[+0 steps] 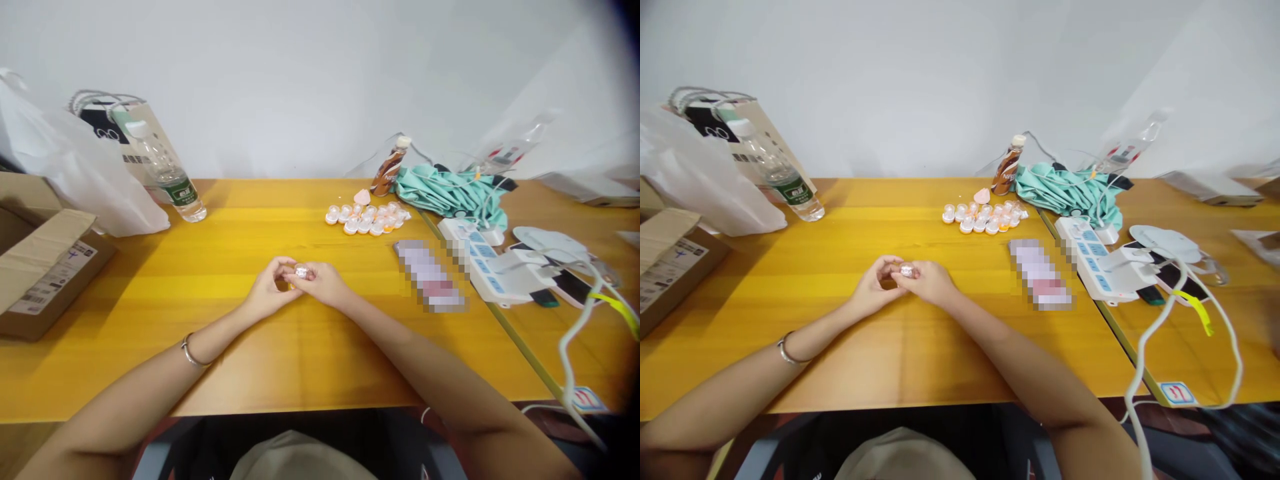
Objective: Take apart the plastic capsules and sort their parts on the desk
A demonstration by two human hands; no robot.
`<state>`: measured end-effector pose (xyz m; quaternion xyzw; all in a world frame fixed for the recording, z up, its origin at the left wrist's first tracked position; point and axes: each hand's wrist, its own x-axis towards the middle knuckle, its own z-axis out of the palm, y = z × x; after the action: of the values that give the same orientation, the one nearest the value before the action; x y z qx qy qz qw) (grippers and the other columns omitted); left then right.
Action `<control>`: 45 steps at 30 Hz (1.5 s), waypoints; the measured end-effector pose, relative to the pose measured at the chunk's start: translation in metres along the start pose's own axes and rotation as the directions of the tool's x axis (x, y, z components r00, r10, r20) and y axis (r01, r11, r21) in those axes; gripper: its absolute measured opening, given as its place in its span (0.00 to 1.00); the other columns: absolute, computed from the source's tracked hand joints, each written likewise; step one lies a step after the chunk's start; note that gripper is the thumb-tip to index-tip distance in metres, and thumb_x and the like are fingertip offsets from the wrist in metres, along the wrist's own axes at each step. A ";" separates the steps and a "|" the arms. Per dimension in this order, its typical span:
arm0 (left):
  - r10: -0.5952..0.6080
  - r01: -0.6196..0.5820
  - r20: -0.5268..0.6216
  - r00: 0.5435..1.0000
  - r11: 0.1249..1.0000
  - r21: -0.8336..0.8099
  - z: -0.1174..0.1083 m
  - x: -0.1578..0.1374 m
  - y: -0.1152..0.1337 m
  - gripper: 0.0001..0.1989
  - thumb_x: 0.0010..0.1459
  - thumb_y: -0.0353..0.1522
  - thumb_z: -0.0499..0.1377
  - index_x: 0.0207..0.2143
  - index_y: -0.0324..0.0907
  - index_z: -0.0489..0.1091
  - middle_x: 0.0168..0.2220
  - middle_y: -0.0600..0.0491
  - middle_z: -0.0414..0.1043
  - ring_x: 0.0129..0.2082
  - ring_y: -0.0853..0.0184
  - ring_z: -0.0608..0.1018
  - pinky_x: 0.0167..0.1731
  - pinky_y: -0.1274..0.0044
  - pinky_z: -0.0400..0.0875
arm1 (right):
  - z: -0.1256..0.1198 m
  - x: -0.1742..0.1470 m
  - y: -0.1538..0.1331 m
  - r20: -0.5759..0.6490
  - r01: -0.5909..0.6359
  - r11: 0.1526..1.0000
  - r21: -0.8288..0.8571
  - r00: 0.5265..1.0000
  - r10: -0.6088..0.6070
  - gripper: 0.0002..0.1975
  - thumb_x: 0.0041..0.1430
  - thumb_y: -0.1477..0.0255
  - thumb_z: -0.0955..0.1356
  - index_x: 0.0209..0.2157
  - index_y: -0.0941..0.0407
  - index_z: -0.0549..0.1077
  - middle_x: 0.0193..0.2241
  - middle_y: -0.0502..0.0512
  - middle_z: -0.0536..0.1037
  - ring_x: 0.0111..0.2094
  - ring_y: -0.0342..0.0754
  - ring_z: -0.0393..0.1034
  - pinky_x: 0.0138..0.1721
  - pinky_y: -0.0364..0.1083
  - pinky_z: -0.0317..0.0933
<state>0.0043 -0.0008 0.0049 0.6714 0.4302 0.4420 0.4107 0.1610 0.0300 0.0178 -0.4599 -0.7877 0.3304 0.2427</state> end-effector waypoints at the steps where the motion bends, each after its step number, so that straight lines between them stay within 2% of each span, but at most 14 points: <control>1: 0.010 -0.010 0.020 1.000 1.000 -0.029 0.001 -0.001 0.003 0.21 0.49 0.30 0.62 0.43 0.42 0.57 0.36 0.52 0.72 0.36 0.69 0.75 0.41 0.74 0.67 | -0.002 -0.002 -0.001 0.007 0.013 1.000 -0.015 1.000 -0.013 0.18 0.53 0.57 0.62 0.20 0.57 0.65 0.17 0.46 0.64 0.21 0.39 0.57 0.22 0.39 0.45; 7: 0.033 -0.017 0.129 0.991 0.992 -0.123 -0.001 -0.004 0.004 0.20 0.49 0.28 0.61 0.42 0.42 0.55 0.37 0.51 0.71 0.37 0.70 0.74 0.42 0.74 0.66 | -0.019 -0.011 -0.002 0.087 0.161 0.978 -0.135 0.985 -0.150 0.09 0.51 0.63 0.65 0.27 0.55 0.64 0.20 0.45 0.66 0.21 0.39 0.58 0.23 0.39 0.46; 10: 0.014 -0.004 0.110 0.994 0.996 -0.089 -0.003 -0.001 -0.002 0.23 0.50 0.30 0.62 0.45 0.43 0.54 0.36 0.52 0.71 0.35 0.70 0.74 0.40 0.75 0.67 | -0.021 -0.011 -0.001 0.014 0.092 0.977 -0.191 0.996 -0.091 0.14 0.50 0.59 0.66 0.32 0.54 0.64 0.21 0.45 0.66 0.21 0.40 0.58 0.23 0.39 0.46; 14: -0.010 0.009 0.092 0.996 1.000 0.005 -0.004 0.000 -0.006 0.26 0.49 0.33 0.63 0.47 0.43 0.53 0.35 0.52 0.72 0.34 0.69 0.75 0.38 0.74 0.68 | -0.015 -0.010 0.000 -0.031 0.004 0.974 -0.226 0.999 -0.011 0.16 0.49 0.57 0.67 0.32 0.54 0.64 0.19 0.45 0.66 0.20 0.42 0.59 0.23 0.40 0.47; 17: 0.006 -0.014 0.089 0.996 0.996 0.091 -0.004 -0.001 -0.006 0.25 0.50 0.32 0.62 0.47 0.43 0.53 0.39 0.50 0.72 0.39 0.67 0.75 0.43 0.72 0.67 | -0.010 -0.011 0.002 -0.021 0.145 0.978 -0.151 0.988 -0.150 0.12 0.52 0.64 0.65 0.37 0.54 0.64 0.26 0.49 0.70 0.26 0.44 0.64 0.28 0.42 0.55; 20: 0.013 -0.022 0.068 0.998 0.992 0.127 -0.005 0.000 -0.006 0.23 0.50 0.32 0.61 0.47 0.43 0.55 0.43 0.47 0.70 0.44 0.65 0.74 0.46 0.71 0.66 | -0.008 -0.012 0.005 -0.155 0.327 0.938 -0.113 0.927 -0.342 0.20 0.51 0.69 0.66 0.47 0.55 0.60 0.41 0.58 0.68 0.42 0.50 0.64 0.41 0.48 0.59; 22: 0.002 -0.009 0.055 0.998 0.992 0.127 -0.006 0.000 -0.008 0.23 0.50 0.33 0.61 0.47 0.42 0.56 0.46 0.46 0.69 0.45 0.64 0.74 0.45 0.70 0.66 | -0.008 -0.011 0.007 -0.252 0.357 0.926 -0.121 0.891 -0.377 0.26 0.50 0.65 0.67 0.49 0.56 0.58 0.46 0.62 0.64 0.47 0.53 0.61 0.45 0.51 0.58; 24: -0.006 0.000 0.051 0.999 0.991 0.134 -0.007 0.001 -0.009 0.24 0.49 0.33 0.62 0.46 0.42 0.56 0.47 0.45 0.67 0.46 0.63 0.74 0.45 0.70 0.67 | -0.007 -0.010 0.009 -0.273 0.318 0.939 -0.127 0.899 -0.342 0.28 0.46 0.62 0.70 0.47 0.56 0.58 0.44 0.62 0.65 0.45 0.54 0.62 0.43 0.52 0.59; 28: 0.010 -0.023 0.067 0.998 0.980 0.196 -0.007 0.000 -0.010 0.26 0.47 0.33 0.63 0.47 0.42 0.57 0.46 0.45 0.68 0.45 0.63 0.74 0.47 0.68 0.65 | -0.007 -0.010 0.010 -0.148 0.187 0.967 -0.171 0.966 -0.213 0.18 0.47 0.61 0.69 0.36 0.56 0.63 0.33 0.55 0.69 0.35 0.51 0.66 0.37 0.49 0.61; 31: 0.031 -0.047 0.082 0.996 0.978 0.205 -0.007 0.000 -0.010 0.24 0.48 0.33 0.62 0.47 0.42 0.57 0.43 0.48 0.70 0.44 0.64 0.74 0.48 0.68 0.64 | -0.008 -0.012 0.007 -0.046 0.290 0.945 -0.149 0.953 -0.300 0.10 0.52 0.69 0.66 0.37 0.55 0.64 0.34 0.55 0.70 0.38 0.50 0.66 0.40 0.49 0.60; 34: 0.042 -0.056 0.079 0.996 0.979 0.196 -0.008 0.001 -0.011 0.24 0.48 0.32 0.62 0.47 0.43 0.57 0.44 0.48 0.70 0.45 0.63 0.74 0.49 0.69 0.64 | -0.008 -0.013 0.006 -0.065 0.414 0.898 -0.150 0.902 -0.427 0.21 0.50 0.72 0.66 0.47 0.54 0.61 0.47 0.59 0.66 0.49 0.53 0.61 0.49 0.53 0.57; 37: 0.047 -0.064 0.092 0.995 0.979 0.192 -0.008 0.002 -0.011 0.27 0.46 0.31 0.64 0.47 0.42 0.57 0.45 0.46 0.69 0.45 0.63 0.74 0.49 0.69 0.65 | -0.005 -0.013 0.008 -0.137 0.366 0.914 -0.173 0.910 -0.390 0.29 0.47 0.65 0.70 0.50 0.55 0.58 0.48 0.63 0.65 0.51 0.58 0.60 0.50 0.57 0.56; 41: 0.044 -0.061 0.088 0.995 0.977 0.202 -0.008 0.002 -0.010 0.27 0.48 0.32 0.63 0.48 0.42 0.56 0.45 0.46 0.70 0.45 0.63 0.74 0.49 0.69 0.64 | -0.003 -0.013 0.011 -0.074 0.327 0.940 -0.094 0.940 -0.334 0.23 0.52 0.68 0.67 0.49 0.56 0.58 0.40 0.60 0.71 0.43 0.54 0.67 0.45 0.54 0.61; 45: 0.030 -0.047 0.076 0.997 0.974 0.221 -0.008 0.001 -0.012 0.32 0.47 0.32 0.63 0.52 0.42 0.52 0.41 0.48 0.73 0.49 0.61 0.72 0.52 0.67 0.61 | -0.005 -0.015 0.009 -0.023 0.454 0.889 -0.064 0.890 -0.456 0.27 0.51 0.74 0.66 0.52 0.56 0.55 0.49 0.62 0.66 0.50 0.53 0.62 0.51 0.53 0.57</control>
<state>-0.0052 0.0051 -0.0041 0.7368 0.4489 0.3746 0.3395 0.1758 0.0215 0.0131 -0.2754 -0.8778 0.2332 0.3148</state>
